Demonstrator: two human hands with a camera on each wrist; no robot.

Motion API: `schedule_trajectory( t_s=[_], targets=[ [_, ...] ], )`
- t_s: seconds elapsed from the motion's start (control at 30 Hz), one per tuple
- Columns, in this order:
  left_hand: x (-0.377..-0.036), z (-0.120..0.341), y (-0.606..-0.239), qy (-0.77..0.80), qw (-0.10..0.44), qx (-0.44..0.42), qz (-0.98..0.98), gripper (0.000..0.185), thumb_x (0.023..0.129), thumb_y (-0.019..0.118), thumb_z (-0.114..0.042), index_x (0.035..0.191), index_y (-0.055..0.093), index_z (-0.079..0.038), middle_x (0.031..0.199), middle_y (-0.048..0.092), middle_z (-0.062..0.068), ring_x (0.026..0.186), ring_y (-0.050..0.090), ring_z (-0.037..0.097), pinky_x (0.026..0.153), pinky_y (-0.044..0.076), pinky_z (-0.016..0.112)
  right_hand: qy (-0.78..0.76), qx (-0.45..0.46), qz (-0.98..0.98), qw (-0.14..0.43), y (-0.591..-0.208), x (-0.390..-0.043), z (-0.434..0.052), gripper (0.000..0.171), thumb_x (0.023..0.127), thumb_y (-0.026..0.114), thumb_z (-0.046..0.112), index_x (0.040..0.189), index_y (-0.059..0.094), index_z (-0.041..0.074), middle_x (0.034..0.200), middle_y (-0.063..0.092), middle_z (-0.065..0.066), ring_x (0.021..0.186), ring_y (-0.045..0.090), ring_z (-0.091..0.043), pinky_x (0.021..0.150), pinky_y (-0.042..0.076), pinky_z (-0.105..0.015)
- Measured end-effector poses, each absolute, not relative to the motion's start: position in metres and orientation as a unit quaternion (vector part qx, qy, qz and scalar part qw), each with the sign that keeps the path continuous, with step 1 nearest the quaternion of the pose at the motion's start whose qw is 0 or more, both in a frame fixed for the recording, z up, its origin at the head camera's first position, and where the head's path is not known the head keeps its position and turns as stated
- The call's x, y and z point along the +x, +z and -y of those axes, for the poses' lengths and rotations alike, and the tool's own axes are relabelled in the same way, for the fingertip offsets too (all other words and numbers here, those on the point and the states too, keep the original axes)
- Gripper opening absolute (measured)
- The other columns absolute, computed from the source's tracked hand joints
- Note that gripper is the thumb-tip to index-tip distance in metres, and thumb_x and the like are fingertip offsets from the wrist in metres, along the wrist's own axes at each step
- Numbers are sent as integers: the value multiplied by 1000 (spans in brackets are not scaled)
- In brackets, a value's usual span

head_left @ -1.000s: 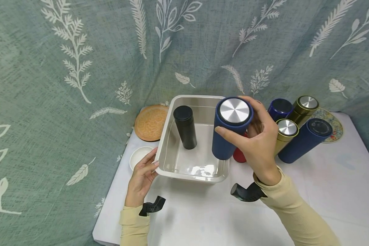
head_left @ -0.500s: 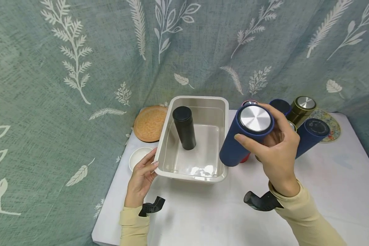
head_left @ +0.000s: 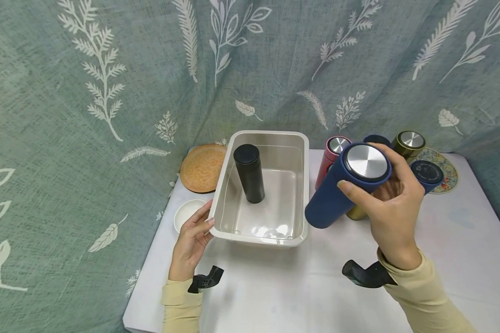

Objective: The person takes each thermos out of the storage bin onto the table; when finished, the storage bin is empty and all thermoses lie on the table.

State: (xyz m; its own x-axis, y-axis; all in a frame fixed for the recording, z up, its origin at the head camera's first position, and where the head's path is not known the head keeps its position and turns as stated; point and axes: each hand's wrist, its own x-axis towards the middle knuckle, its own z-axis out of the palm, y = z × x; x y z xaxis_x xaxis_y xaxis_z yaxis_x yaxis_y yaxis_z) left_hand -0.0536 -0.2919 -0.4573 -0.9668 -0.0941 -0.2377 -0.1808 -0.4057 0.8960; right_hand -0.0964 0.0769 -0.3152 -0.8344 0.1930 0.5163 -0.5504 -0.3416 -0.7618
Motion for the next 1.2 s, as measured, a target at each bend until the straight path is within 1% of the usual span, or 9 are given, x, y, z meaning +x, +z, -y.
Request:
schedule_trajectory(
  t_s=[0.3, 0.53, 0.63, 0.77, 1.0, 1.1, 1.2],
  targets=[
    [-54, 292, -457, 831, 25, -121, -542, 56, 96, 54, 5, 150, 42, -2, 127, 66, -3, 105, 69, 8, 80, 60, 22, 797, 157, 531, 240, -317, -94, -85, 69, 63, 69, -31, 129, 57, -15, 121, 65, -21, 105, 67, -26, 88, 57, -25],
    [-55, 291, -457, 834, 24, -121, -538, 57, 96, 54, 6, 151, 41, -1, 130, 65, -3, 107, 69, 10, 83, 60, 24, 786, 154, 547, 244, -322, -94, -97, 73, 59, 70, -34, 128, 57, -16, 119, 65, -21, 105, 67, -27, 90, 58, -24],
    [-55, 291, -457, 832, 25, -124, -540, 58, 96, 54, 5, 152, 40, -1, 131, 65, -3, 108, 69, 10, 83, 60, 24, 776, 143, 565, 242, -327, -94, -103, 73, 60, 71, -33, 129, 58, -14, 119, 65, -21, 106, 67, -25, 91, 57, -23],
    [-54, 291, -457, 833, 25, -122, -539, 57, 97, 53, 6, 152, 40, -2, 129, 65, -2, 106, 69, 9, 81, 60, 22, 756, 113, 601, 234, -334, -93, -112, 73, 62, 75, -27, 131, 58, -10, 120, 67, -17, 107, 67, -21, 90, 56, -19],
    [-55, 290, -458, 835, 23, -119, -537, 53, 96, 54, 6, 147, 47, -5, 127, 66, -2, 105, 69, 9, 80, 60, 22, 725, 12, 655, 213, -356, -88, -129, 73, 64, 81, -21, 132, 61, -2, 118, 68, -10, 104, 65, -19, 86, 55, -15],
    [-54, 290, -458, 836, 21, -118, -536, 52, 96, 54, 6, 147, 48, -5, 126, 67, -1, 105, 69, 9, 79, 60, 22, 709, -18, 673, 211, -366, -88, -135, 74, 65, 82, -18, 133, 61, 0, 118, 69, -7, 105, 65, -17, 87, 54, -13],
    [-54, 290, -458, 837, 24, -116, -534, 54, 96, 54, 6, 149, 46, -5, 128, 67, -1, 107, 70, 9, 80, 60, 22, 686, -39, 695, 212, -376, -88, -139, 74, 66, 84, -15, 134, 61, 3, 120, 69, -5, 108, 66, -15, 88, 52, -12]
  ],
)
